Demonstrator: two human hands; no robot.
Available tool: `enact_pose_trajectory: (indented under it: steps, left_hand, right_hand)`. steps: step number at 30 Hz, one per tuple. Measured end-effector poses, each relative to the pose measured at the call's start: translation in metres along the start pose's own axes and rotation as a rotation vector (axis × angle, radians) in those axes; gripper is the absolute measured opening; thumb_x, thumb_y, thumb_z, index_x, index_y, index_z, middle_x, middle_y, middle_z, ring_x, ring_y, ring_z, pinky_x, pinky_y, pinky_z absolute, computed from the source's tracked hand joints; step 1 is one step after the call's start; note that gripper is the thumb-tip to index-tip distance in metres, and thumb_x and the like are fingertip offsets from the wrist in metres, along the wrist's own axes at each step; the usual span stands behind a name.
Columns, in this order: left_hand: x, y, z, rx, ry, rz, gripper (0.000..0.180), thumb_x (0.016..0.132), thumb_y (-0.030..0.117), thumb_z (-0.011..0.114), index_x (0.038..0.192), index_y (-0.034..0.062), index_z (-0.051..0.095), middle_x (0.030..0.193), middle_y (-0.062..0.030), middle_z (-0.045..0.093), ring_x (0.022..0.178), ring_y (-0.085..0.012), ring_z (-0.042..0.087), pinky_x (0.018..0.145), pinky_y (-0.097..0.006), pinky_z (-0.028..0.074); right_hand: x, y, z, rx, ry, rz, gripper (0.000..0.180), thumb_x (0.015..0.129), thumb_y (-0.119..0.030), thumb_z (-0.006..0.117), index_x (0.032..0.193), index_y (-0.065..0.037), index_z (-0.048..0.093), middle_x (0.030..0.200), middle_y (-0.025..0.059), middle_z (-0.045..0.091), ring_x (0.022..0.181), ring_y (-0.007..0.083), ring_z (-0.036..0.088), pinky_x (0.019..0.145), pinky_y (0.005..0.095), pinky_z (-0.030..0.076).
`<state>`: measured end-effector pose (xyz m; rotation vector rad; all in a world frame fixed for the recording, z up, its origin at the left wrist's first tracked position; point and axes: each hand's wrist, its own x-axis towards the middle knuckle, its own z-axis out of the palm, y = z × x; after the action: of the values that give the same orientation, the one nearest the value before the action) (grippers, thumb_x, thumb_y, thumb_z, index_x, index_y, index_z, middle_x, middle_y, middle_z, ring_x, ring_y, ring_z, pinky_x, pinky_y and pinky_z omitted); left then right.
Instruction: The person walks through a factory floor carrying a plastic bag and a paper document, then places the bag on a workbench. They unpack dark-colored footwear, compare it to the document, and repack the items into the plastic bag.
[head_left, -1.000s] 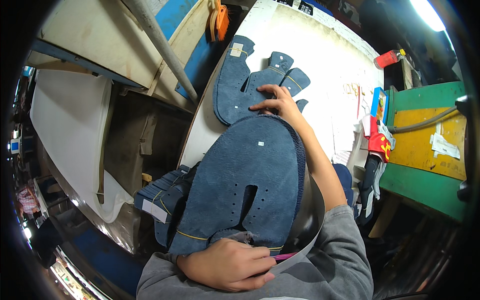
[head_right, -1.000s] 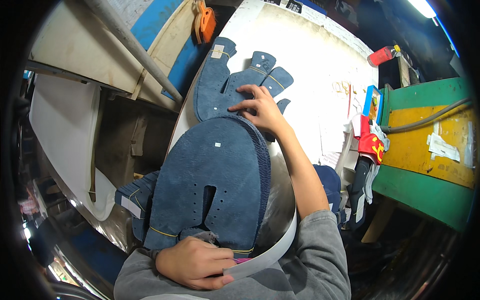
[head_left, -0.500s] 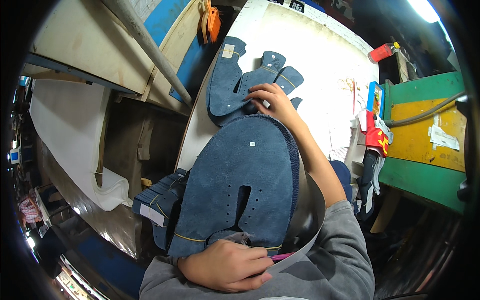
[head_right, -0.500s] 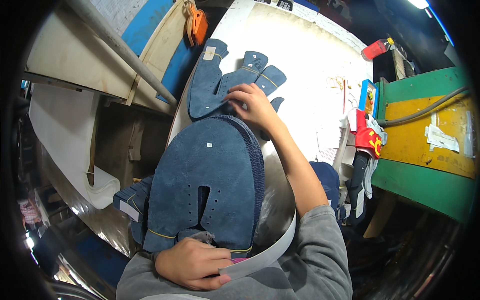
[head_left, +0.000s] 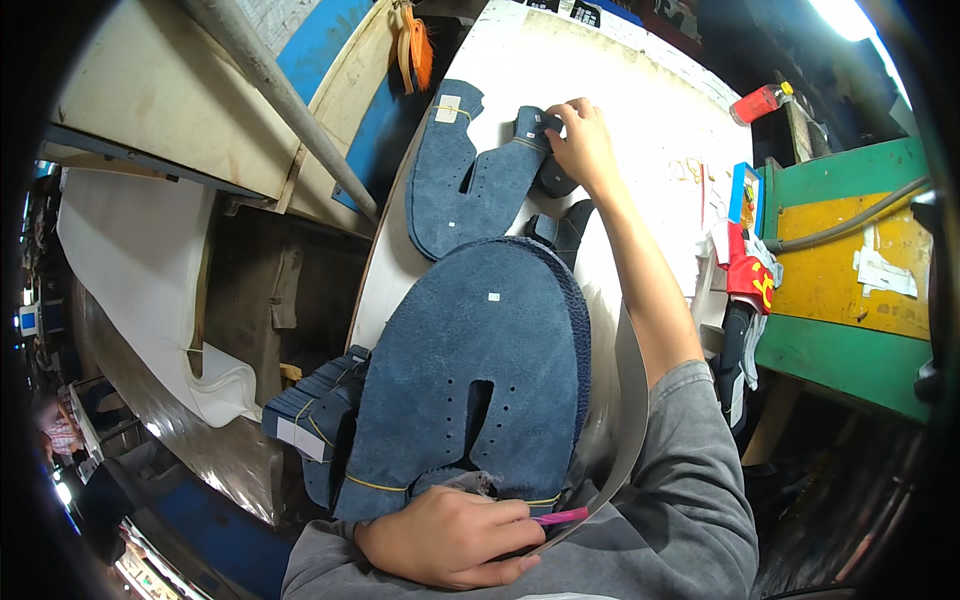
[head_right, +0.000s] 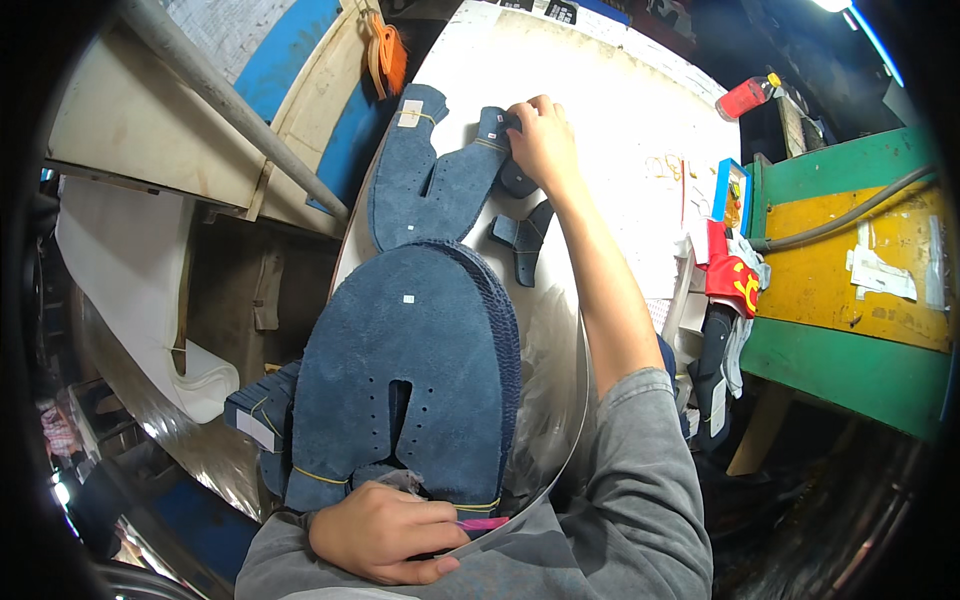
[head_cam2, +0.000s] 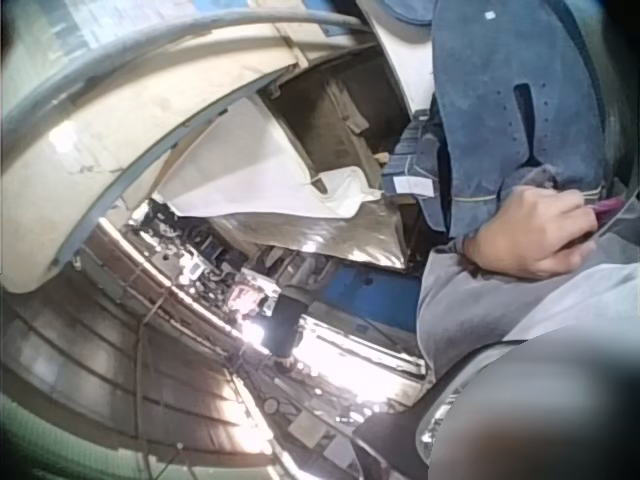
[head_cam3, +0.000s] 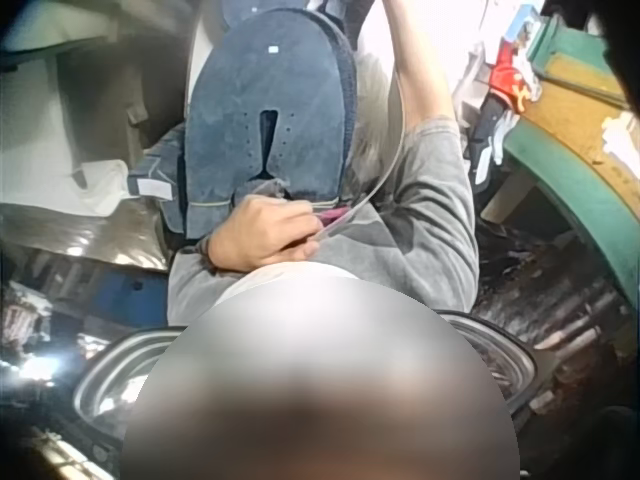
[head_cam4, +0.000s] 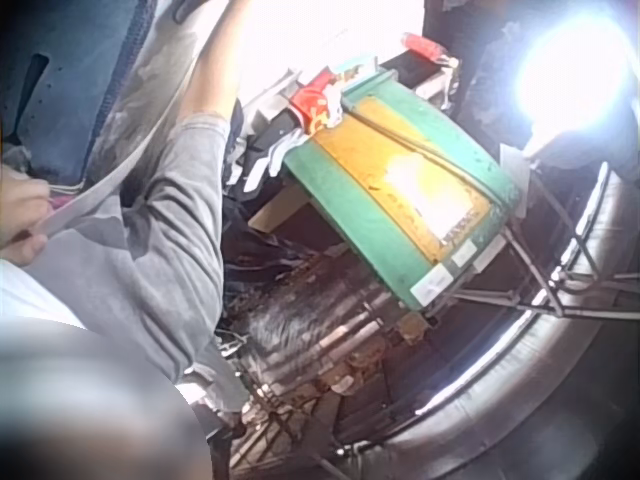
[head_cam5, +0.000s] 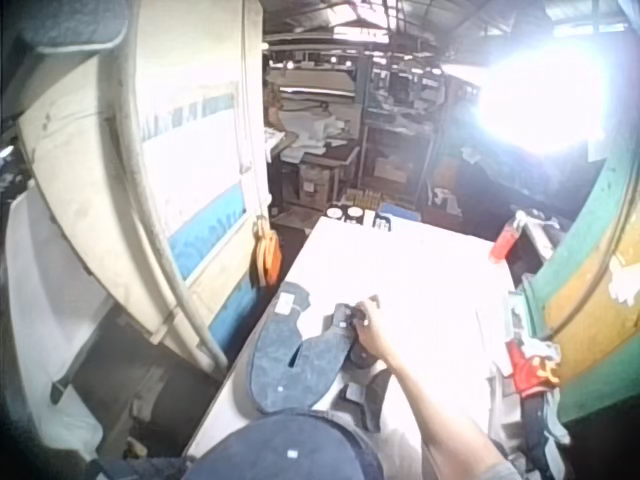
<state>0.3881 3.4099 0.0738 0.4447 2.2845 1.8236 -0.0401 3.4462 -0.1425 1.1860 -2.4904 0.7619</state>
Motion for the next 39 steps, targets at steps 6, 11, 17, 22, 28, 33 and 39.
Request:
enact_pose_trajectory:
  steps: [6,11,17,22,28,33,39]
  left_hand:
    - [0.000,0.000,0.001,0.025,0.002,0.003,0.024,0.098,0.030,0.063,0.096,0.0067,0.069,0.080,-0.0042,0.059,0.058,-0.0197,0.062,0.051,-0.033,0.049]
    - [0.001,0.001,0.001,0.050,-0.027,0.009,0.023,0.096,0.027,0.064,0.094,0.0046,0.069,0.081,-0.0052,0.059,0.057,-0.0207,0.061,0.050,-0.032,0.049]
    - [0.001,0.001,0.001,0.023,-0.002,-0.001,0.023,0.095,0.026,0.065,0.091,0.0031,0.068,0.082,-0.0064,0.059,0.057,-0.0219,0.061,0.050,-0.033,0.049]
    - [-0.001,0.000,0.000,0.052,0.000,0.015,0.024,0.096,0.025,0.064,0.095,0.0018,0.067,0.083,-0.0078,0.060,0.058,-0.0233,0.061,0.051,-0.034,0.049]
    - [0.000,0.001,-0.002,0.028,0.007,0.031,0.026,0.100,0.026,0.060,0.089,0.0023,0.062,0.082,-0.0089,0.057,0.059,-0.0276,0.059,0.053,-0.037,0.049]
    - [-0.005,0.002,0.005,-0.050,0.102,0.037,0.032,0.103,0.027,0.055,0.084,0.0027,0.054,0.078,-0.0111,0.052,0.062,-0.0312,0.057,0.054,-0.039,0.043]
    - [-0.010,0.002,0.006,-0.081,0.109,0.055,0.030,0.104,0.027,0.054,0.088,0.0025,0.056,0.077,-0.0109,0.055,0.064,-0.0316,0.057,0.056,-0.038,0.043]
  right_hand:
    - [-0.035,-0.052,-0.017,0.122,0.045,-0.147,0.010,0.082,-0.006,0.072,0.089,-0.008,0.064,0.081,0.0110,0.069,0.082,0.0339,0.067,0.086,0.0435,0.050]
    - [-0.073,-0.068,-0.014,0.047,0.042,-0.268,0.007,0.085,-0.005,0.071,0.088,-0.008,0.065,0.078,0.0084,0.070,0.081,0.0271,0.069,0.087,0.0404,0.050]
    - [-0.065,-0.065,-0.015,0.041,0.024,-0.328,0.005,0.085,-0.005,0.070,0.086,-0.007,0.065,0.079,0.0072,0.071,0.079,0.0262,0.069,0.083,0.0403,0.051]
    - [-0.041,-0.054,-0.041,0.103,0.319,0.030,0.022,0.086,0.002,0.062,0.106,-0.003,0.065,0.095,0.0147,0.066,0.096,0.0337,0.064,0.091,0.0466,0.049]
    - [-0.045,-0.072,-0.056,0.289,0.144,-0.057,0.030,0.086,0.004,0.066,0.114,-0.006,0.066,0.120,0.0179,0.060,0.112,0.0378,0.059,0.098,0.0459,0.047]
    - [-0.072,-0.115,-0.040,0.333,-0.461,-0.397,0.034,0.089,-0.024,0.068,0.121,-0.014,0.072,0.131,0.0130,0.061,0.123,0.0330,0.057,0.106,0.0483,0.043]
    - [-0.084,-0.119,-0.030,0.378,-0.504,-0.184,0.039,0.088,-0.024,0.070,0.126,-0.014,0.070,0.131,0.0096,0.062,0.120,0.0294,0.055,0.109,0.0440,0.038]
